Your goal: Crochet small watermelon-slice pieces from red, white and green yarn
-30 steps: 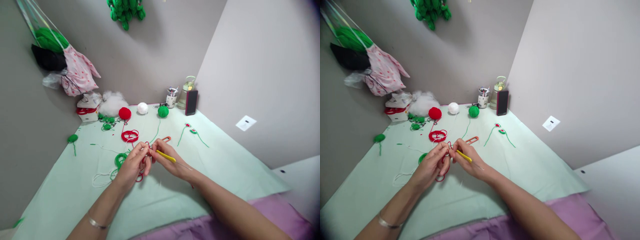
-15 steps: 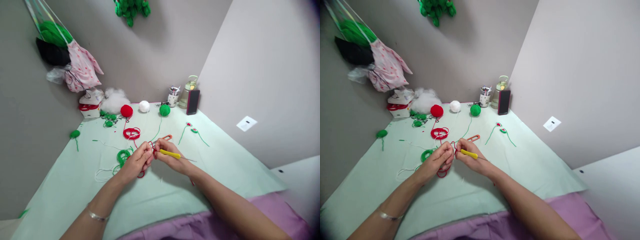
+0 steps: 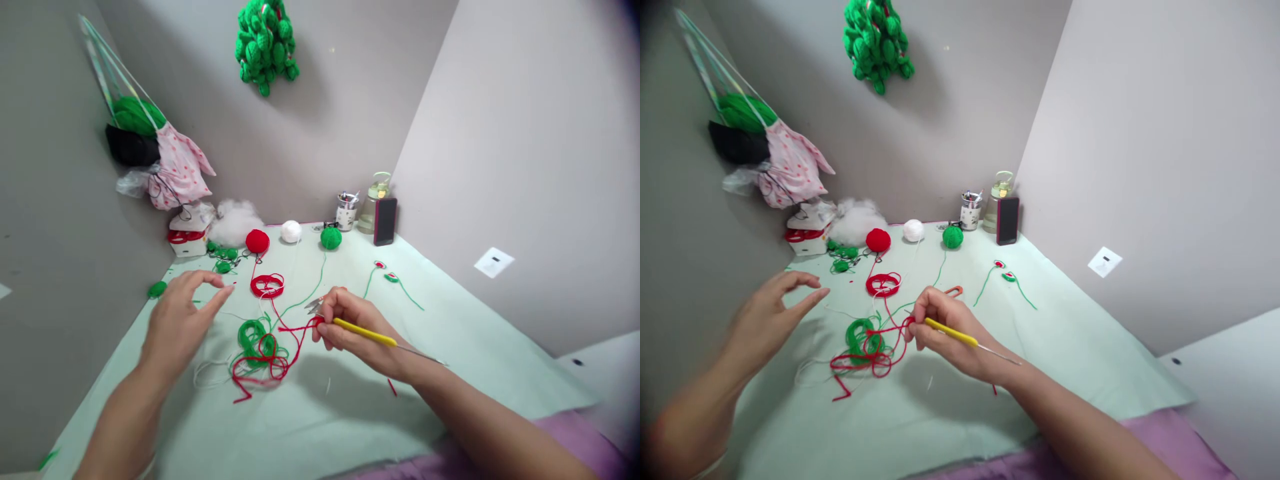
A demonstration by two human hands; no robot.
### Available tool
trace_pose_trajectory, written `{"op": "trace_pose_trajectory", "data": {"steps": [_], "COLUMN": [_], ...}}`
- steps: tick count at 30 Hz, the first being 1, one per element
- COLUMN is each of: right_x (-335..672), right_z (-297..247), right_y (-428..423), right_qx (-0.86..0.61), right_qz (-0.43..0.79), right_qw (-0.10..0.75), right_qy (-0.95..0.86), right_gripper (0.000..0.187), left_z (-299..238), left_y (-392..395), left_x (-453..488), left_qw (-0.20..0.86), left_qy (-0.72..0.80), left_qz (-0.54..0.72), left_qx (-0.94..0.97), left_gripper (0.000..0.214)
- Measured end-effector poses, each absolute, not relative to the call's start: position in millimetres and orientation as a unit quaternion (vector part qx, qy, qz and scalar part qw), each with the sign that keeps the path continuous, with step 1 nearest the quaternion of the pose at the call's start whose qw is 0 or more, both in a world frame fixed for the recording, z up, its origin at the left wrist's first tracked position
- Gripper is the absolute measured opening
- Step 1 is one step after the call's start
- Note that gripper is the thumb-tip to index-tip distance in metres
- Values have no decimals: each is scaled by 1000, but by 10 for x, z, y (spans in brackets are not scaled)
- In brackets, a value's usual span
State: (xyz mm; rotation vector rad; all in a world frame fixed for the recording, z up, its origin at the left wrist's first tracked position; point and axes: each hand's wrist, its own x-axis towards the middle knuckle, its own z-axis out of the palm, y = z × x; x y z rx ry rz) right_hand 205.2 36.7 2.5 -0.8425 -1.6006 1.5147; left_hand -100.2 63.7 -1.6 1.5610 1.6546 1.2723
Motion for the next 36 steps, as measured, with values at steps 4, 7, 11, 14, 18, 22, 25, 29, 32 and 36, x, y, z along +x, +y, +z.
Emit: {"op": "trace_pose_trajectory", "data": {"steps": [4, 7, 11, 14, 18, 22, 25, 29, 32, 36], "right_x": [2001, 1993, 2022, 2039, 2048, 2034, 2017, 1988, 1964, 1961], "right_z": [-24, -88, -176, -207, -235, -324, -424, -542, -588, -615], "right_y": [435, 466, 524, 578, 617, 616, 616, 627, 632, 630], "right_qx": [-325, -307, -303, -320, -346, -383, -403, -397, -381, -362], "right_qz": [577, 606, 636, 624, 581, 476, 350, 198, 122, 58], "right_qw": [381, 371, 365, 359, 373, 412, 430, 404, 376, 351], "right_qy": [-645, -633, -608, -616, -635, -676, -728, -800, -836, -862], "right_gripper": [27, 29, 36, 42, 37, 24, 17, 25, 33, 31], "left_z": [58, 54, -68, -179, -284, -357, -426, -525, -566, -561], "left_y": [559, 522, 551, 585, 589, 572, 578, 577, 544, 516], "left_x": [-488, -114, 84, 97, 93, 90, 77, 89, 135, 153], "left_qw": [366, 479, 566, 594, 585, 568, 550, 576, 645, 712], "left_qy": [506, 406, 349, 341, 369, 396, 428, 445, 417, 383], "left_qz": [471, 410, 390, 393, 422, 454, 487, 494, 463, 442], "left_qx": [623, 661, 637, 614, 586, 561, 527, 476, 443, 387], "left_gripper": [18, 17, 19, 18, 20, 20, 17, 29, 42, 52]}}
